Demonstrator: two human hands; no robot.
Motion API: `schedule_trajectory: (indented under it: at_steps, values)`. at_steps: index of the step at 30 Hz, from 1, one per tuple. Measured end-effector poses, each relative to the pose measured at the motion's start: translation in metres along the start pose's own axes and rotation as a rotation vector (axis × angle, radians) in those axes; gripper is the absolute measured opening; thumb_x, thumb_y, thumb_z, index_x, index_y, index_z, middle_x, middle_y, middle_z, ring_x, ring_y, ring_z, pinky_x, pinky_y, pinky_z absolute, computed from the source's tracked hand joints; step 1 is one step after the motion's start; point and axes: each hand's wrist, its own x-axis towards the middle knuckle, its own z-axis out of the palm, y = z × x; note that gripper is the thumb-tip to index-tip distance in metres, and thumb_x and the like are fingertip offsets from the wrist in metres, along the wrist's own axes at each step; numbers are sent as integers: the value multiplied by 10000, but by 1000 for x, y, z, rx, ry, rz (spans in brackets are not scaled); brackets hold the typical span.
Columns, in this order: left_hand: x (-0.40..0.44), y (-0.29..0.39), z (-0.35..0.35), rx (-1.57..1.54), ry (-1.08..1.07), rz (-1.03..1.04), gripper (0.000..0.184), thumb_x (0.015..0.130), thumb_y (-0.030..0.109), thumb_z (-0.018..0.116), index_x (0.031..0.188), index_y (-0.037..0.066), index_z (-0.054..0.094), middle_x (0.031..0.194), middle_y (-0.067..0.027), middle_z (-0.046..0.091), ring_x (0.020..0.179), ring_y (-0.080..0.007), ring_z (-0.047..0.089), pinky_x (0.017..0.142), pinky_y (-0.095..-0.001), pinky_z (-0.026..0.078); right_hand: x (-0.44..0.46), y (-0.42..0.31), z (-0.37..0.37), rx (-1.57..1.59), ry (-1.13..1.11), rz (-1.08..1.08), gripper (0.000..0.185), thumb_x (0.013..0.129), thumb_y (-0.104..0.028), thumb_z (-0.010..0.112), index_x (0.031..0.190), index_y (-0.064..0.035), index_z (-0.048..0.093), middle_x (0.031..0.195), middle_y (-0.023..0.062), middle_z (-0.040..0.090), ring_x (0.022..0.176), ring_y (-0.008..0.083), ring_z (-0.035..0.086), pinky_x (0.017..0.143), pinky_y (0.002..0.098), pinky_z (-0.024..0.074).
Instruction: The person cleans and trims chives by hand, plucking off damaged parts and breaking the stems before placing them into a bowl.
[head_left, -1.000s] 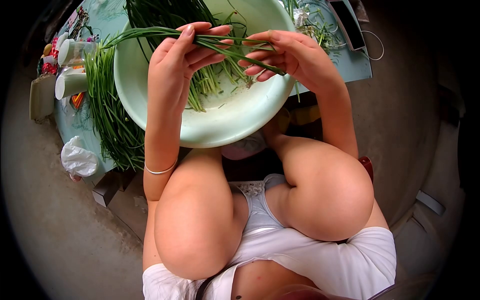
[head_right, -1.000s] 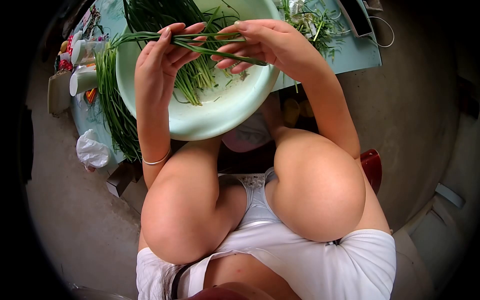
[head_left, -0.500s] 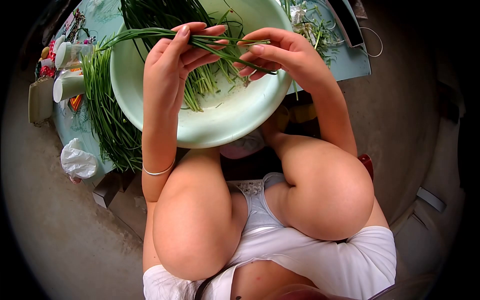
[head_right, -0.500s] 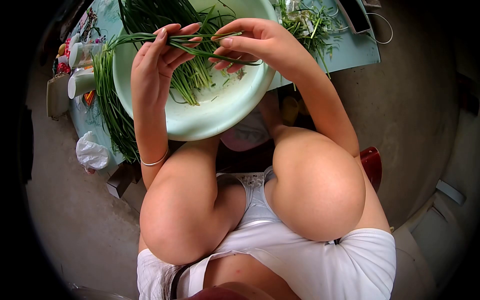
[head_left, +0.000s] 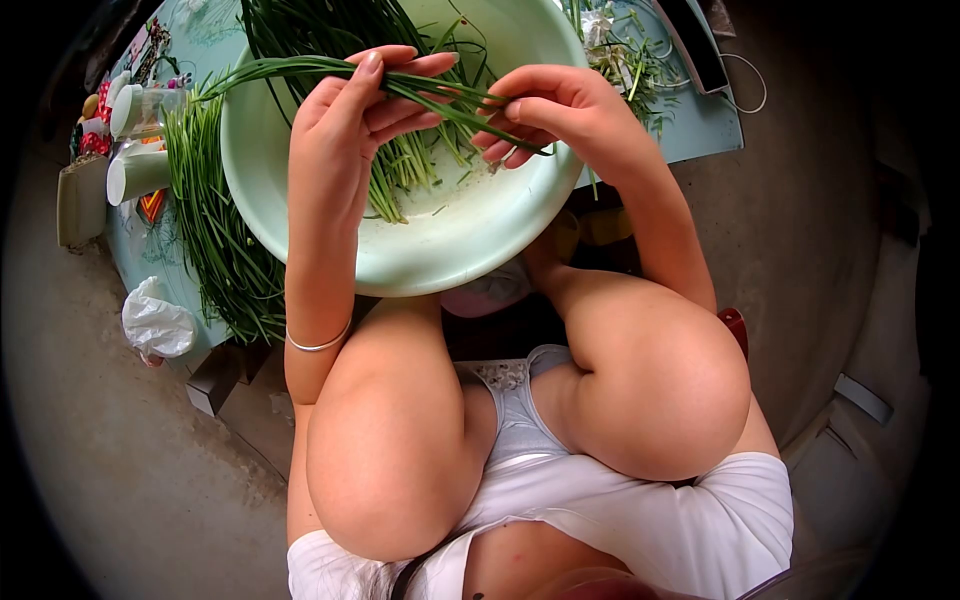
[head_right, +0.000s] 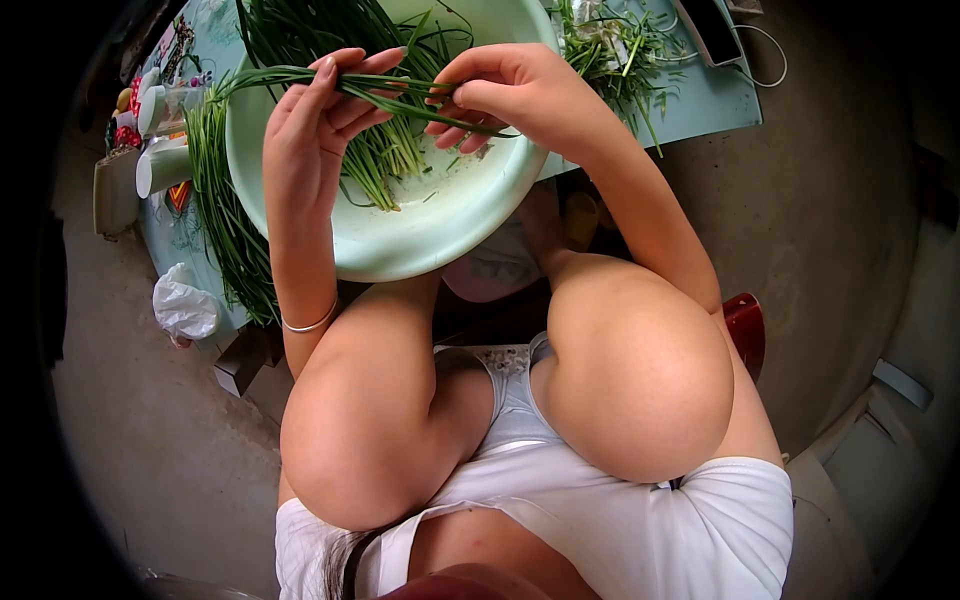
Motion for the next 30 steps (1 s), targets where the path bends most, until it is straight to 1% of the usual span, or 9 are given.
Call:
schedule_trajectory:
  at_steps: [4, 10, 18, 22, 24, 25, 27, 28, 30]
  values:
    - [0, -1, 1, 0, 8, -21, 327, 969, 202, 397, 1079, -67, 546, 1050, -228, 624, 890, -228, 659, 774, -315, 541, 0, -2, -1, -14, -22, 21, 219, 878, -53, 470, 1042, 69, 550, 900, 172, 645, 790, 238, 673, 627, 297, 553]
    - [1, 1, -3, -44, 52, 6, 309, 965, 194, 395, 1075, -57, 537, 1056, -234, 619, 884, -267, 660, 749, -333, 551, -5, -10, -3, 3, -39, 72, 202, 874, -65, 477, 1019, 53, 553, 871, 177, 645, 789, 236, 664, 665, 300, 545]
    - [2, 3, -9, -133, 132, 50, 289, 961, 181, 382, 1070, -46, 523, 1098, -240, 598, 912, -306, 650, 749, -350, 556, -28, -31, -37, -19, -164, 103, 226, 898, -105, 514, 1052, 53, 558, 942, 153, 647, 838, 222, 660, 709, 287, 547]
    - [2, 2, -11, -181, 103, 52, 290, 960, 181, 383, 1081, -48, 512, 1116, -244, 588, 937, -310, 640, 754, -347, 557, -42, -46, -64, -413, 179, 33, 216, 896, -140, 533, 1024, 24, 592, 965, 110, 656, 846, 148, 648, 747, 265, 526]
    - [2, 3, -11, -175, 101, 48, 290, 961, 183, 382, 1085, -47, 509, 1119, -243, 586, 942, -309, 639, 755, -345, 557, -47, -45, -78, -704, 334, 42, 232, 900, -179, 547, 1040, -1, 596, 985, 100, 661, 911, 158, 636, 764, 255, 496]
    - [3, 3, -10, -178, 93, 47, 289, 961, 183, 383, 1086, -46, 509, 1120, -242, 586, 939, -307, 640, 755, -342, 557, -46, -46, -72, -703, 334, 42, 232, 900, -179, 547, 1040, -1, 596, 985, 100, 661, 911, 158, 636, 764, 255, 496]
    - [3, 2, -10, -180, 87, 49, 288, 961, 184, 384, 1086, -44, 510, 1120, -240, 586, 936, -304, 641, 756, -338, 558, -44, -48, -55, -1369, 514, -388, 214, 859, -157, 604, 1015, -9, 613, 1030, 98, 636, 953, 167, 606, 762, 264, 471]
    - [2, 2, -10, -178, 88, 49, 287, 961, 183, 385, 1086, -43, 510, 1120, -239, 586, 933, -302, 642, 757, -337, 558, -40, -49, -45, -1367, 513, -390, 214, 859, -157, 604, 1015, -9, 613, 1030, 98, 636, 953, 167, 606, 762, 264, 471]
    - [2, 2, -10, -176, 89, 45, 286, 961, 183, 386, 1086, -42, 511, 1120, -238, 586, 930, -300, 643, 757, -335, 559, -30, -50, -25, -1005, 313, -608, 230, 791, -129, 677, 996, -34, 631, 1029, 92, 609, 953, 178, 586, 758, 263, 453]
